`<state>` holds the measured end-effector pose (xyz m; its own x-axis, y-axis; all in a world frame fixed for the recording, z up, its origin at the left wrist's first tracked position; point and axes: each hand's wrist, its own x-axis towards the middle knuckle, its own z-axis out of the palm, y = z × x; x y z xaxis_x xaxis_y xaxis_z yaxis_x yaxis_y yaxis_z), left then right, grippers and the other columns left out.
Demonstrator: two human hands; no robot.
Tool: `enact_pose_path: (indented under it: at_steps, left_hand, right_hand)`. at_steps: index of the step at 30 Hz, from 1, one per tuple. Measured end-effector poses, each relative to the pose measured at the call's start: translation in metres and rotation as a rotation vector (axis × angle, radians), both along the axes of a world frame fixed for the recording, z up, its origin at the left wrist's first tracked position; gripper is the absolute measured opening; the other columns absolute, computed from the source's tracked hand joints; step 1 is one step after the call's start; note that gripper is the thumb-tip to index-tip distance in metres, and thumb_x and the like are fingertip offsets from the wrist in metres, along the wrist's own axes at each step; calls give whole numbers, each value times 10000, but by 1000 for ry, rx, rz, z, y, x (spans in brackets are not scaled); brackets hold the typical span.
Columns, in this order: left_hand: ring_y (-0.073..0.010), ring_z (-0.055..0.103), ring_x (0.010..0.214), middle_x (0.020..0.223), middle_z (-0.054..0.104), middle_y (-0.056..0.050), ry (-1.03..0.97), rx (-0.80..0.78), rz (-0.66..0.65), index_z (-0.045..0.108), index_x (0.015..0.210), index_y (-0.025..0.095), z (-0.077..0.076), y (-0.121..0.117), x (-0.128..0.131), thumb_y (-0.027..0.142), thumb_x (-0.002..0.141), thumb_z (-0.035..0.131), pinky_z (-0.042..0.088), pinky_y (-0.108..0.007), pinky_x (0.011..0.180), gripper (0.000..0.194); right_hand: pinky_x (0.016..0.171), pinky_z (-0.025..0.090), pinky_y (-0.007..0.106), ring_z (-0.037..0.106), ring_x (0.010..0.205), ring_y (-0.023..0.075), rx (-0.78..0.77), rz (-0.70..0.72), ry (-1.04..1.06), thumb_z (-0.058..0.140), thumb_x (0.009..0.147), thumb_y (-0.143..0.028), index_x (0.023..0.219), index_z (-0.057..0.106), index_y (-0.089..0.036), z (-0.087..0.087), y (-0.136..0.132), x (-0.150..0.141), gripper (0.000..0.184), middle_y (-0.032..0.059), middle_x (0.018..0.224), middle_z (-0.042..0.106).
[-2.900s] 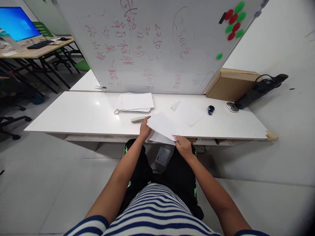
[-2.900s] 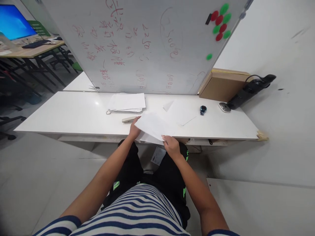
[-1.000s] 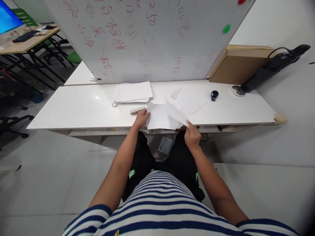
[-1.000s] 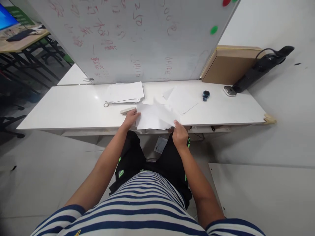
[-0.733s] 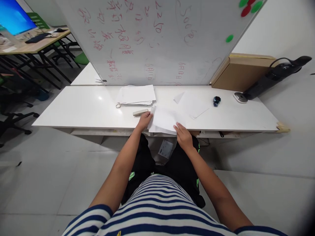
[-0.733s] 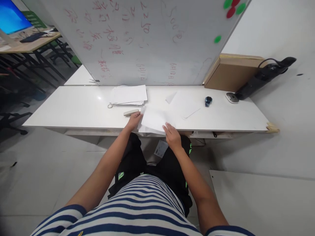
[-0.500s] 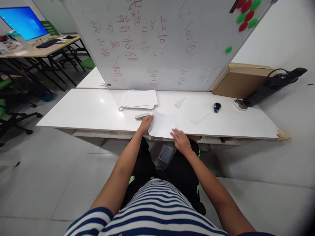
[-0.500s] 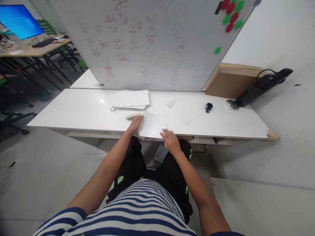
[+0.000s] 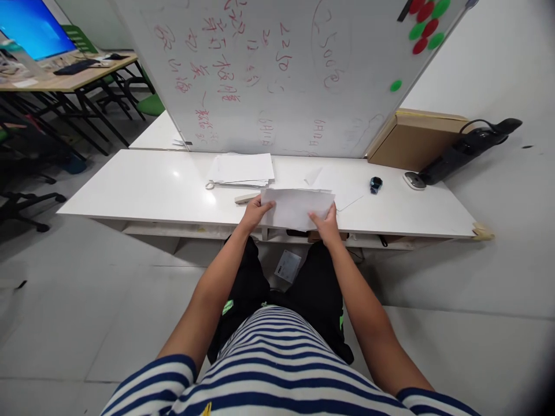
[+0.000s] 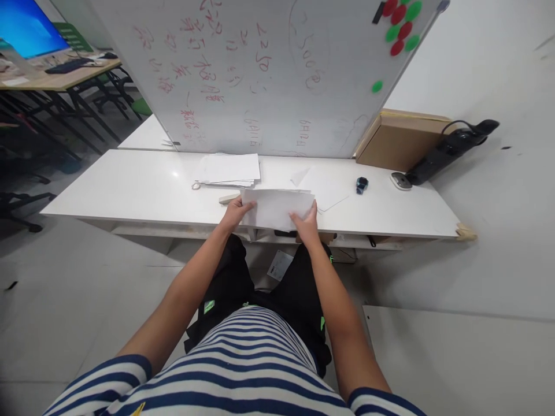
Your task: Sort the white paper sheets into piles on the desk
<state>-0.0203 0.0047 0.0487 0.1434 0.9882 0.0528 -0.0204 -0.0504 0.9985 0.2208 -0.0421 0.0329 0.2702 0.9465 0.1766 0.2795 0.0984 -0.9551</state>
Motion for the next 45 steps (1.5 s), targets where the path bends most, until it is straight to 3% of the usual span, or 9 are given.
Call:
enact_pose_path:
  at_steps: [3, 7, 14, 18, 24, 30, 36, 40, 45]
  left_hand:
    - [-208, 615, 928, 994, 683, -53, -43, 82, -9, 642, 1001, 158, 29, -3, 2, 461, 727, 685, 489, -340, 827, 411]
    - [-227, 604, 996, 1062, 671, -60, 5, 133, 25, 632, 1058, 163, 50, 1, 4, 464, 729, 689, 479, -353, 861, 450]
    - [-276, 614, 921, 950, 697, -73, 273, 43, 125, 683, 925, 152, 12, -1, 20, 491, 791, 601, 486, -382, 791, 374]
    - [-272, 615, 900, 933, 695, -61, 319, 123, 130, 686, 921, 166, 0, -5, 23, 542, 819, 543, 478, -359, 756, 415]
    - [-271, 617, 845, 873, 697, -73, 413, 37, 148, 689, 825, 157, -18, -7, 18, 553, 812, 535, 470, -355, 734, 425]
    - [-265, 607, 945, 980, 690, -64, 416, 152, 110, 671, 996, 190, -4, -13, 10, 533, 843, 516, 458, -359, 833, 406]
    - [-282, 432, 1217, 1219, 579, -129, 650, 269, 546, 561, 1187, 189, 10, 7, -23, 450, 939, 347, 305, -412, 1027, 419]
    - [-316, 456, 1166, 1110, 608, -153, 870, 182, 461, 625, 1024, 186, -9, 25, -45, 415, 942, 313, 306, -453, 997, 395]
    - [-286, 478, 1147, 1029, 622, -126, 900, 246, 339, 616, 944, 207, -21, 33, -57, 412, 950, 267, 319, -418, 992, 405]
  right_hand:
    - [933, 475, 413, 606, 1066, 252, -23, 109, 280, 723, 684, -490, 1186, 584, -145, 23, 15, 10, 625, 106, 1138, 665]
    - [915, 472, 400, 627, 1008, 244, 36, 163, 315, 775, 633, -446, 992, 686, -134, 44, 23, 11, 484, 75, 1024, 707]
    - [925, 461, 415, 633, 1028, 261, -192, 127, 205, 701, 686, -503, 989, 694, -121, 20, 20, -5, 487, 117, 1062, 699]
    - [963, 445, 412, 615, 1080, 262, -137, 72, 62, 642, 744, -514, 1055, 673, -126, 13, 16, -1, 499, 120, 1119, 680]
    - [980, 448, 402, 611, 1094, 259, -158, 65, -68, 593, 785, -476, 1101, 652, -127, -8, 4, -7, 474, 130, 1126, 676]
    - [976, 446, 424, 607, 1096, 288, -134, -3, -104, 556, 810, -498, 1042, 670, -122, -2, -19, -9, 456, 154, 1110, 677]
    - [935, 484, 441, 646, 1020, 290, -251, -59, 59, 657, 736, -463, 996, 672, -131, -16, -42, 7, 422, 139, 1080, 694]
    - [815, 555, 412, 680, 917, 276, -381, -59, 242, 706, 687, -403, 945, 674, -123, -29, -48, 7, 383, 130, 1011, 714]
    - [524, 572, 356, 676, 683, 240, -459, -22, 361, 720, 668, -363, 892, 670, -128, -25, -48, -6, 327, 114, 884, 725]
